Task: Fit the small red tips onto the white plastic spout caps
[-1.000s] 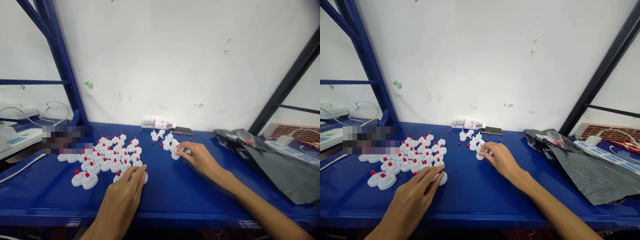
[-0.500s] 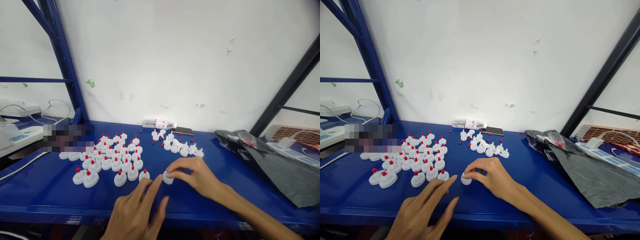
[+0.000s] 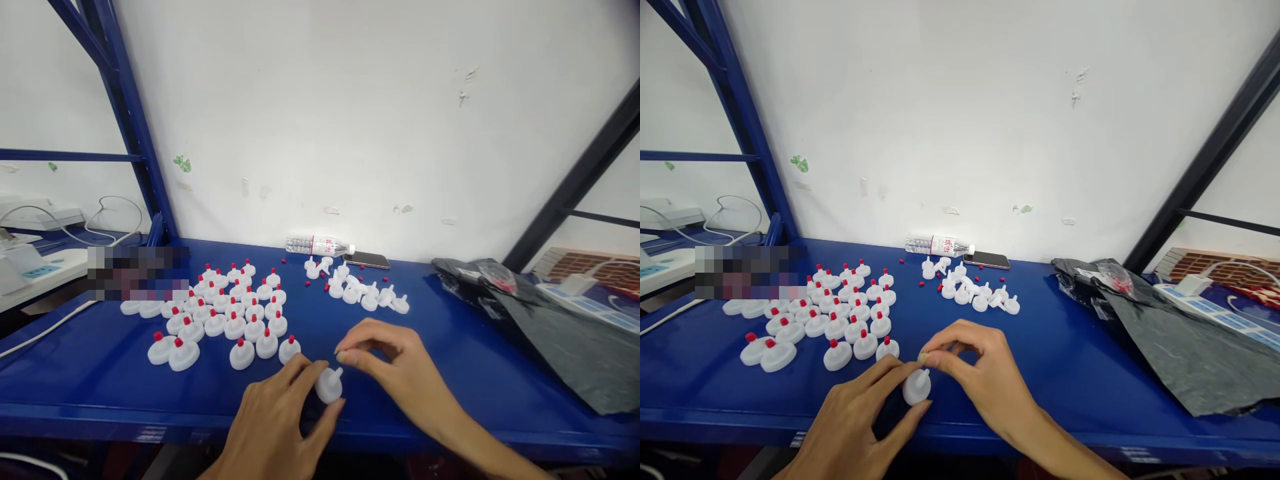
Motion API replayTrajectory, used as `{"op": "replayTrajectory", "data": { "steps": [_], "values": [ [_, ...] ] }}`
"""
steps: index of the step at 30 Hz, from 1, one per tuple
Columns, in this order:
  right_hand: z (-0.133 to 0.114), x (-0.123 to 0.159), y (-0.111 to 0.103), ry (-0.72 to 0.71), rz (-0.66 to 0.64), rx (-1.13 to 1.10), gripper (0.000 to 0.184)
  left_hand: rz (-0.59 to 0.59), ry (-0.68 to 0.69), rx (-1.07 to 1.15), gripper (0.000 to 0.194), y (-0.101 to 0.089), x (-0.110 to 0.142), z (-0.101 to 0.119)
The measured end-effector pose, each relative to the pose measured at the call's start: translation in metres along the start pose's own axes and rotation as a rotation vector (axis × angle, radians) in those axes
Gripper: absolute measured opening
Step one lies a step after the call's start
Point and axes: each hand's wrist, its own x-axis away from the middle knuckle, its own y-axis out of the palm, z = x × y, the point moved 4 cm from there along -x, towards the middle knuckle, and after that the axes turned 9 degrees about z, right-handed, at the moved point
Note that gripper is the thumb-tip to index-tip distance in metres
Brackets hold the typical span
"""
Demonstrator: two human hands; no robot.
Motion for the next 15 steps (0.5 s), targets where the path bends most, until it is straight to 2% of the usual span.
{"op": "replayTrajectory", "data": {
  "steps": [4,10,13,15],
  "values": [
    [0.005,0.009,0.010,0.037,-0.089,0.034,0.006,-0.038,-0.019,-0.006,0.023,0.002,0.000,-0.001],
    [0.013,0.013,0.010,0.192,-0.060,-0.108,0.006,-0.038,-0.010,-0.056,0.028,0.004,0.002,-0.002],
    [0.014,0.012,0.011,0.180,-0.073,-0.103,0.006,-0.035,0.025,-0.084,0.029,0.004,0.001,-0.002],
    [0.013,0.011,0.011,0.145,-0.080,-0.068,0.006,-0.006,0.063,-0.133,0.037,0.004,0.000,-0.001]
  ]
}}
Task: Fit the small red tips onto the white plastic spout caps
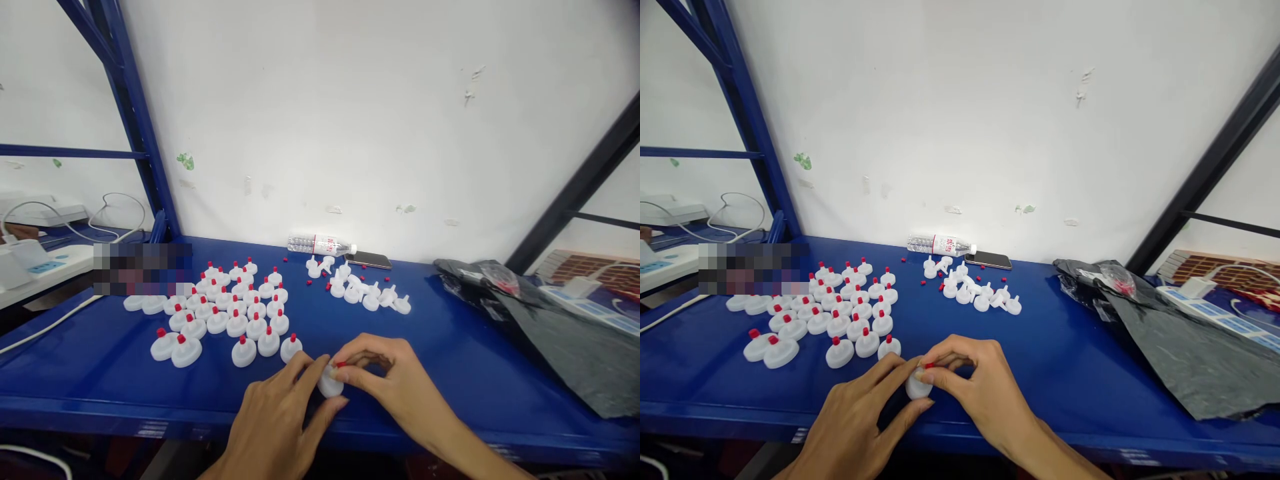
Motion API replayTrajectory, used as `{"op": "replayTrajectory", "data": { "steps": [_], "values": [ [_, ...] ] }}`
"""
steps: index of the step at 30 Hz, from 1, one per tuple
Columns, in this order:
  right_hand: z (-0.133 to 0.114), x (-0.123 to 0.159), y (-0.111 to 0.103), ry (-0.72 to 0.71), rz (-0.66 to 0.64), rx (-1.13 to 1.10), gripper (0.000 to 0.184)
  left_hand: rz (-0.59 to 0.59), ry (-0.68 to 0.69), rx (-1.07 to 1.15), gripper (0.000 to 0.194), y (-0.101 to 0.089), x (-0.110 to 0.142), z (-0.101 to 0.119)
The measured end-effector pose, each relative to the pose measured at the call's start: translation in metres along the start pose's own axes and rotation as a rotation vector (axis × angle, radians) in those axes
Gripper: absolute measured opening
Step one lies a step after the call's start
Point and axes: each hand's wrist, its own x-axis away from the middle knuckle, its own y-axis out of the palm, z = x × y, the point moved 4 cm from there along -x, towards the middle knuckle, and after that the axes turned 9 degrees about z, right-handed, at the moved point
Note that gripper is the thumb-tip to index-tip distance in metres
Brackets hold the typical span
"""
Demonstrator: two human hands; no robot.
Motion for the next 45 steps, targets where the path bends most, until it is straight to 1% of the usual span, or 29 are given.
{"op": "replayTrajectory", "data": {
  "steps": [3,5,6,8,10,12,16,18,20,22,25,27,28,30,32,34,36,37,39,41,43,45],
  "values": [
    [-0.001,-0.006,-0.006,-0.070,0.003,0.114,0.006,0.071,0.040,-0.094,0.055,-0.003,-0.001,0.003],
    [-0.001,-0.014,-0.014,-0.127,0.011,0.233,0.006,0.093,0.050,-0.116,0.060,-0.004,0.000,0.005],
    [-0.001,-0.019,-0.018,-0.149,0.010,0.292,0.006,0.093,0.052,-0.114,0.060,-0.004,0.001,0.006],
    [0.001,-0.031,-0.023,-0.172,-0.011,0.382,0.006,0.089,0.048,-0.104,0.052,-0.004,0.002,0.008],
    [0.003,-0.044,-0.022,-0.187,-0.039,0.416,0.005,0.095,0.049,-0.095,0.044,-0.004,0.002,0.008],
    [0.005,-0.058,-0.014,-0.200,-0.058,0.399,0.006,0.112,0.060,-0.083,0.040,-0.003,0.001,0.008],
    [0.008,-0.090,0.019,-0.234,-0.117,0.312,0.007,0.158,0.120,-0.050,0.036,-0.002,-0.001,0.006],
    [0.009,-0.104,0.033,-0.234,-0.176,0.268,0.012,0.169,0.143,-0.042,0.035,-0.002,-0.001,0.003],
    [0.005,-0.114,0.037,-0.250,-0.206,0.270,0.022,0.179,0.153,-0.058,0.035,-0.001,0.000,0.001],
    [-0.003,-0.119,0.026,-0.317,-0.158,0.338,0.033,0.188,0.157,-0.080,0.035,-0.001,0.002,0.000],
    [-0.015,-0.122,-0.004,-0.429,0.021,0.575,0.028,0.176,0.157,-0.089,0.036,0.000,0.003,-0.001],
    [-0.015,-0.124,-0.022,-0.426,0.102,0.796,0.032,0.168,0.151,-0.079,0.036,0.001,0.003,-0.001],
    [-0.011,-0.126,-0.028,-0.401,0.105,0.890,0.031,0.166,0.146,-0.070,0.036,0.001,0.003,-0.002],
    [-0.001,-0.130,-0.034,-0.341,0.050,0.995,0.022,0.160,0.135,-0.050,0.036,0.000,0.003,-0.002],
    [0.005,-0.133,-0.035,-0.303,-0.010,1.013,0.013,0.152,0.120,-0.030,0.036,-0.002,0.002,-0.003],
    [0.001,-0.132,-0.036,-0.289,-0.036,0.956,0.011,0.133,0.094,0.006,0.040,-0.004,0.000,-0.002],
    [-0.011,-0.126,-0.036,-0.286,-0.101,0.805,0.016,0.105,0.043,0.060,0.051,-0.007,-0.001,-0.001],
    [-0.019,-0.121,-0.034,-0.285,-0.170,0.705,0.018,0.097,0.006,0.078,0.056,-0.008,-0.001,-0.001],
    [-0.034,-0.106,-0.025,-0.274,-0.368,0.509,0.020,0.112,-0.068,0.074,0.064,-0.009,-0.001,-0.003],
    [-0.045,-0.087,-0.014,-0.242,-0.565,0.365,0.020,0.146,-0.098,0.053,0.066,-0.009,0.001,-0.005],
    [-0.050,-0.072,-0.003,-0.208,-0.699,0.283,0.022,0.156,-0.064,0.079,0.056,-0.006,0.002,-0.007],
    [-0.051,-0.065,0.004,-0.189,-0.778,0.255,0.022,0.151,-0.020,0.137,0.042,-0.003,0.002,-0.009]
  ]
}}
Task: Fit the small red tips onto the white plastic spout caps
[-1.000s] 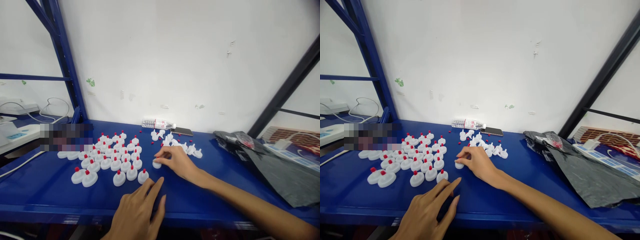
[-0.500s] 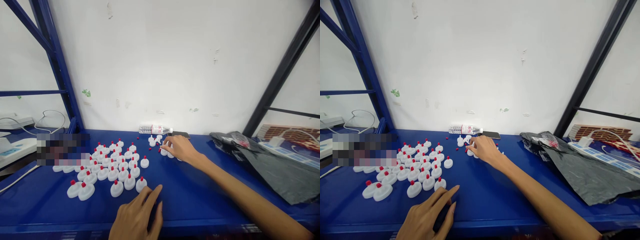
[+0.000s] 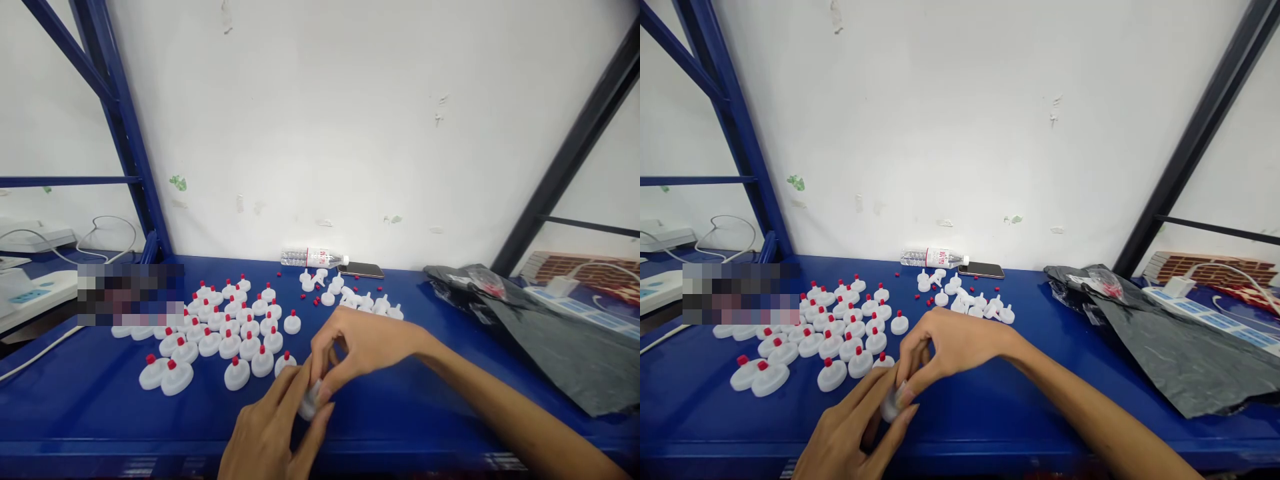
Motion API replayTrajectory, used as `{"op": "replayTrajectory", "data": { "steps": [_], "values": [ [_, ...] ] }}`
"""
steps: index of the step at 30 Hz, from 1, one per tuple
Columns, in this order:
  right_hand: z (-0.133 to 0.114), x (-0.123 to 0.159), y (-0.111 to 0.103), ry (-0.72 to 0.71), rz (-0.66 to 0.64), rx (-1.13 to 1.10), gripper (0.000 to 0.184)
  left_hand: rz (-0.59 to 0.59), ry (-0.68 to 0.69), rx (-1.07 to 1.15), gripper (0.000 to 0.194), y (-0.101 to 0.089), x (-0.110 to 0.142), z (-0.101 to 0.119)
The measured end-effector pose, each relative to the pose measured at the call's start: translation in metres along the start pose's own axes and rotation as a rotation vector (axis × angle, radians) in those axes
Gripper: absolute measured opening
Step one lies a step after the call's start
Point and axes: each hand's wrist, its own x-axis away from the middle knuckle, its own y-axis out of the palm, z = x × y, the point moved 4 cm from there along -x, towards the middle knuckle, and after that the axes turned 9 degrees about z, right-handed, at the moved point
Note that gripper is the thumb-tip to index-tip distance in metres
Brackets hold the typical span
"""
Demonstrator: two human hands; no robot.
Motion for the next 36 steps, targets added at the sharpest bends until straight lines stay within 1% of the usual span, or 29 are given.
{"op": "replayTrajectory", "data": {
  "steps": [2,3,4,5,6,7,8,9,10,11,13,14,17,20,22,24,25,26,27,29,30,31,33,36],
  "values": [
    [0.003,-0.002,0.001,0.009,-0.023,-0.002,0.023,-0.006,0.014,0.029,0.038,0.001,-0.001,-0.002],
    [0.008,-0.004,-0.002,0.011,0.008,0.016,0.024,-0.006,0.020,0.028,0.039,0.002,-0.001,-0.002],
    [0.014,-0.006,-0.008,0.010,0.080,0.065,0.025,-0.007,0.031,0.020,0.040,0.002,-0.002,-0.002],
    [0.022,-0.009,-0.015,0.007,0.199,0.158,0.027,-0.013,0.047,0.007,0.039,0.002,-0.002,-0.001],
    [0.031,-0.011,-0.024,0.005,0.346,0.293,0.028,-0.021,0.064,-0.008,0.039,0.002,-0.002,-0.001],
    [0.041,-0.013,-0.031,0.004,0.497,0.461,0.027,-0.028,0.080,-0.022,0.038,0.002,-0.002,0.000],
    [0.050,-0.014,-0.037,0.015,0.618,0.638,0.025,-0.030,0.091,-0.037,0.037,0.002,-0.002,0.001],
    [0.060,-0.016,-0.041,0.039,0.672,0.771,0.025,-0.030,0.100,-0.049,0.036,0.002,-0.001,0.001],
    [0.070,-0.017,-0.043,0.073,0.685,0.850,0.026,-0.028,0.106,-0.057,0.035,0.002,-0.001,0.001],
    [0.080,-0.019,-0.045,0.109,0.673,0.886,0.025,-0.023,0.110,-0.063,0.035,0.001,-0.001,0.001],
    [0.091,-0.020,-0.049,0.165,0.639,0.874,0.021,-0.026,0.111,-0.072,0.034,0.002,-0.001,0.001],
    [0.092,-0.020,-0.052,0.180,0.636,0.864,0.019,-0.030,0.110,-0.076,0.034,0.002,-0.001,0.002],
    [0.081,-0.016,-0.060,0.143,0.669,0.794,0.018,-0.039,0.104,-0.082,0.034,0.002,-0.002,0.002],
    [0.062,-0.010,-0.064,0.054,0.687,0.630,0.020,-0.050,0.098,-0.092,0.034,0.002,-0.002,0.003],
    [0.055,-0.008,-0.060,0.042,0.604,0.566,0.019,-0.064,0.095,-0.098,0.035,0.002,-0.003,0.004],
    [0.053,-0.009,-0.053,0.062,0.487,0.556,0.019,-0.070,0.092,-0.102,0.035,0.002,-0.003,0.004],
    [0.054,-0.009,-0.050,0.072,0.449,0.558,0.021,-0.072,0.089,-0.104,0.035,0.002,-0.003,0.004],
    [0.056,-0.010,-0.049,0.077,0.438,0.564,0.025,-0.075,0.085,-0.110,0.035,0.002,-0.004,0.004],
    [0.058,-0.010,-0.049,0.082,0.457,0.583,0.031,-0.079,0.082,-0.119,0.035,0.003,-0.004,0.004],
    [0.064,-0.011,-0.054,0.094,0.544,0.670,0.039,-0.090,0.077,-0.140,0.034,0.003,-0.003,0.004],
    [0.067,-0.012,-0.056,0.101,0.579,0.731,0.040,-0.096,0.071,-0.147,0.034,0.003,-0.003,0.004],
    [0.071,-0.013,-0.058,0.110,0.598,0.789,0.037,-0.101,0.065,-0.149,0.033,0.003,-0.003,0.004],
    [0.080,-0.015,-0.057,0.130,0.577,0.862,0.027,-0.106,0.045,-0.135,0.032,0.002,-0.003,0.005],
    [0.091,-0.019,-0.052,0.156,0.531,0.876,0.015,-0.091,-0.015,-0.113,0.031,-0.002,-0.003,0.007]
  ]
}}
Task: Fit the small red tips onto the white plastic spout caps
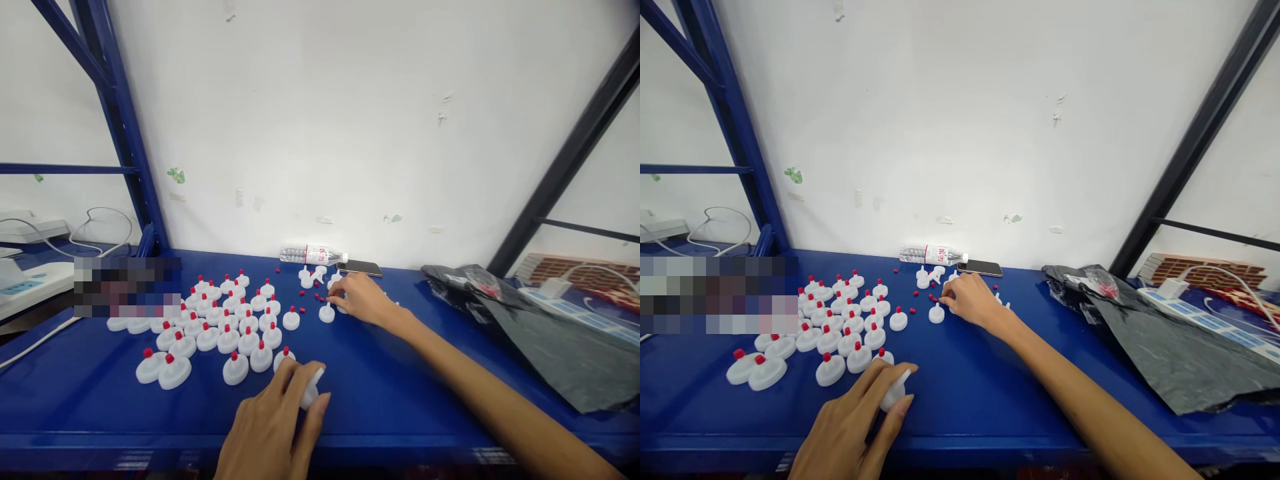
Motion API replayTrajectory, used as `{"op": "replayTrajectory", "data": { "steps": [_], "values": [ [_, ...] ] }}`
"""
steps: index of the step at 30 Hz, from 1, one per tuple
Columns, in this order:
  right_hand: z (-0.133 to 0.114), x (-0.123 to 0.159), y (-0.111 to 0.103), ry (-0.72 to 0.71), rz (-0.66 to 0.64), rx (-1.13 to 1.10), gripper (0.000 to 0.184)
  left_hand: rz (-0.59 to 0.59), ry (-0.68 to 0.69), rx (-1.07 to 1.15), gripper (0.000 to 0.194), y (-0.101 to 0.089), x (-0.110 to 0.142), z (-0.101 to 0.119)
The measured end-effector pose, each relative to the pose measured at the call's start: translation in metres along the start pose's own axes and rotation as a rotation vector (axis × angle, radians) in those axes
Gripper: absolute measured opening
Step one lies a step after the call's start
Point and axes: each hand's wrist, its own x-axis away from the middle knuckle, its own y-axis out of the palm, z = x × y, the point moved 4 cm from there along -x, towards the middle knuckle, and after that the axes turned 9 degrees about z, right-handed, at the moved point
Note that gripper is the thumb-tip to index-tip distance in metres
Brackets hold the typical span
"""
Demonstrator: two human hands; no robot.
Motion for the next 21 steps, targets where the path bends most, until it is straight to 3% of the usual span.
{"op": "replayTrajectory", "data": {
  "steps": [7,10,13,16,21],
  "values": [
    [-0.003,0.000,0.010,0.033,0.018,-0.050,0.008,0.030,-0.040,0.056,0.038,-0.004,-0.001,-0.002],
    [-0.003,-0.001,-0.007,0.067,0.073,-0.120,0.012,0.029,-0.045,0.091,0.043,-0.002,-0.002,-0.005],
    [-0.009,0.002,-0.036,0.122,0.126,-0.451,0.013,0.053,-0.087,0.117,0.049,-0.001,-0.001,-0.008],
    [-0.031,0.009,-0.058,0.041,-0.011,-0.769,0.016,0.062,-0.145,0.190,0.057,0.000,0.000,-0.010],
    [-0.068,0.028,-0.060,-0.069,-0.370,-0.904,0.012,0.051,-0.215,0.218,0.064,0.002,0.001,-0.013]
  ]
}}
